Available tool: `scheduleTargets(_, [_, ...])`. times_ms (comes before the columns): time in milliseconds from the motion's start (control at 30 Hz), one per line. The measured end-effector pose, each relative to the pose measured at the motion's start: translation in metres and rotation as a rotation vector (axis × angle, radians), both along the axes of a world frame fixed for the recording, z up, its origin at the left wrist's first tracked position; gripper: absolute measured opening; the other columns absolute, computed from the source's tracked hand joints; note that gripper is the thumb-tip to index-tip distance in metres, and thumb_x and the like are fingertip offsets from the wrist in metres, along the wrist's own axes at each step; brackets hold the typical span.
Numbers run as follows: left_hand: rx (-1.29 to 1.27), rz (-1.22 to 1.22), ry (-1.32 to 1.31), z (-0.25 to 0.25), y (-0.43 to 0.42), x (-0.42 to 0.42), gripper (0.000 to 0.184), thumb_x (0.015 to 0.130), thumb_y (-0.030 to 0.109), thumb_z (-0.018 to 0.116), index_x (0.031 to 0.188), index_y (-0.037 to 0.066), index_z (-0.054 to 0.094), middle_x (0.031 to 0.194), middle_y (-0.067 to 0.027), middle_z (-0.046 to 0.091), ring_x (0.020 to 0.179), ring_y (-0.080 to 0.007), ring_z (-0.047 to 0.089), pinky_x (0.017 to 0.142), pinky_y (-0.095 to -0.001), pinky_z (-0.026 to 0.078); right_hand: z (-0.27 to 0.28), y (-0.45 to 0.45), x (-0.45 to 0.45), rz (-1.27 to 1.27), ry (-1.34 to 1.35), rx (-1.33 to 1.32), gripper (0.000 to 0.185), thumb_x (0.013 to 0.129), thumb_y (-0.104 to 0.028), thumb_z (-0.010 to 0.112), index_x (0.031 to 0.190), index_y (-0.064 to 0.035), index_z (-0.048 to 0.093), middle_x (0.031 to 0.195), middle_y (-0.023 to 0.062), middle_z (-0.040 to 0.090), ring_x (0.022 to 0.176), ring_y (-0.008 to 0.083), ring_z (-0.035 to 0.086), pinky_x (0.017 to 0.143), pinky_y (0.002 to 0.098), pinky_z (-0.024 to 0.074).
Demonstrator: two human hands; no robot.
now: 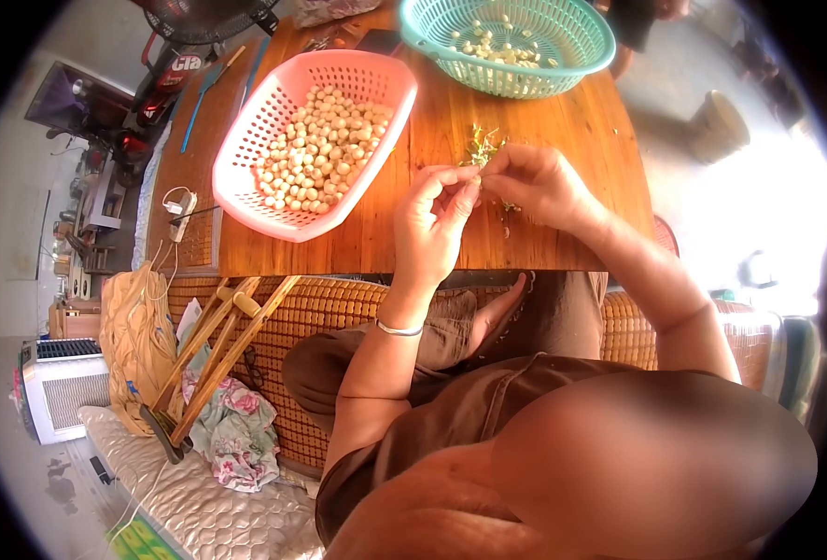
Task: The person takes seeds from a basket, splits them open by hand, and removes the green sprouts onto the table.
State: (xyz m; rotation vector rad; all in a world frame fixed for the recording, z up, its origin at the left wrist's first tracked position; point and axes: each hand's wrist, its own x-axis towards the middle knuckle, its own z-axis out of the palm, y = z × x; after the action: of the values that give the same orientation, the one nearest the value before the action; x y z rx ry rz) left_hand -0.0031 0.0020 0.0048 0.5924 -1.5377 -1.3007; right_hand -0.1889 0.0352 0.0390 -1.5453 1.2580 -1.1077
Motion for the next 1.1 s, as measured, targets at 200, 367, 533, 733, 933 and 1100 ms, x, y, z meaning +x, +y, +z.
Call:
scheduleTargets(200, [-0.008, -0.021, -0.009, 0.0, -0.001, 0.0, 0.017, 0.094, 0.004, 0.065, 0.11, 0.0, 0.068, 0.103, -0.0016, 0.062, 0.087, -0.0094, 0.061, 0.079, -0.0232, 0.05, -0.011, -0.004, -0.003, 0.046, -0.086, -0.011, 0.007, 0.093, -0.007, 0.065, 0.096, -0.0008, 0.065, 0.084, -0.0014, 0.067, 0.076, 0.0028, 0.058, 0.068, 0.0215, 0.0494])
scheduleTargets(367, [-0.009, -0.014, 0.0, -0.001, 0.0, -0.001, 0.016, 0.094, 0.003, 0.066, 0.11, 0.001, 0.067, 0.103, -0.001, 0.061, 0.086, -0.0074, 0.059, 0.078, -0.0218, 0.049, -0.006, -0.003, -0.001, 0.032, -0.106, -0.001, 0.01, 0.093, -0.008, 0.066, 0.099, 0.0, 0.065, 0.085, -0.0009, 0.067, 0.078, 0.003, 0.059, 0.07, 0.0212, 0.0498])
scheduleTargets(533, [-0.077, 0.022, -0.027, 0.002, 0.0, 0.0, 0.014, 0.094, 0.0, 0.065, 0.108, 0.0, 0.066, 0.099, -0.0009, 0.061, 0.084, -0.0065, 0.059, 0.076, -0.0211, 0.049, -0.002, -0.002, 0.0, 0.015, -0.062, 0.008, 0.012, 0.093, -0.01, 0.068, 0.099, 0.0002, 0.066, 0.084, -0.0012, 0.067, 0.078, 0.0031, 0.059, 0.07, 0.021, 0.0503])
scheduleTargets(733, [0.055, -0.038, 0.003, 0.002, 0.002, 0.0, 0.013, 0.094, -0.001, 0.064, 0.107, -0.001, 0.063, 0.099, -0.0023, 0.063, 0.086, -0.0075, 0.061, 0.078, -0.0218, 0.05, -0.006, -0.003, -0.002, 0.039, -0.129, 0.045, 0.01, 0.094, -0.01, 0.066, 0.098, -0.0008, 0.066, 0.084, -0.0004, 0.068, 0.077, 0.0035, 0.06, 0.069, 0.0208, 0.0503])
scheduleTargets(933, [0.039, -0.037, 0.013, 0.001, 0.001, 0.0, 0.012, 0.094, -0.001, 0.063, 0.107, -0.002, 0.063, 0.099, -0.0028, 0.063, 0.086, -0.008, 0.061, 0.078, -0.0221, 0.051, -0.002, -0.002, -0.001, 0.052, -0.147, 0.061, 0.01, 0.096, -0.009, 0.062, 0.098, 0.0, 0.066, 0.083, 0.0005, 0.068, 0.076, 0.0042, 0.061, 0.068, 0.0213, 0.0503])
scheduleTargets(1100, [0.122, -0.05, 0.037, 0.002, 0.002, 0.0, 0.014, 0.095, 0.004, 0.065, 0.108, 0.0, 0.063, 0.094, -0.0015, 0.065, 0.086, -0.0082, 0.062, 0.078, -0.0217, 0.05, -0.008, -0.003, -0.003, 0.034, -0.141, 0.079, 0.011, 0.096, -0.009, 0.062, 0.1, 0.0006, 0.065, 0.083, 0.0009, 0.068, 0.076, 0.005, 0.061, 0.069, 0.0217, 0.0504])
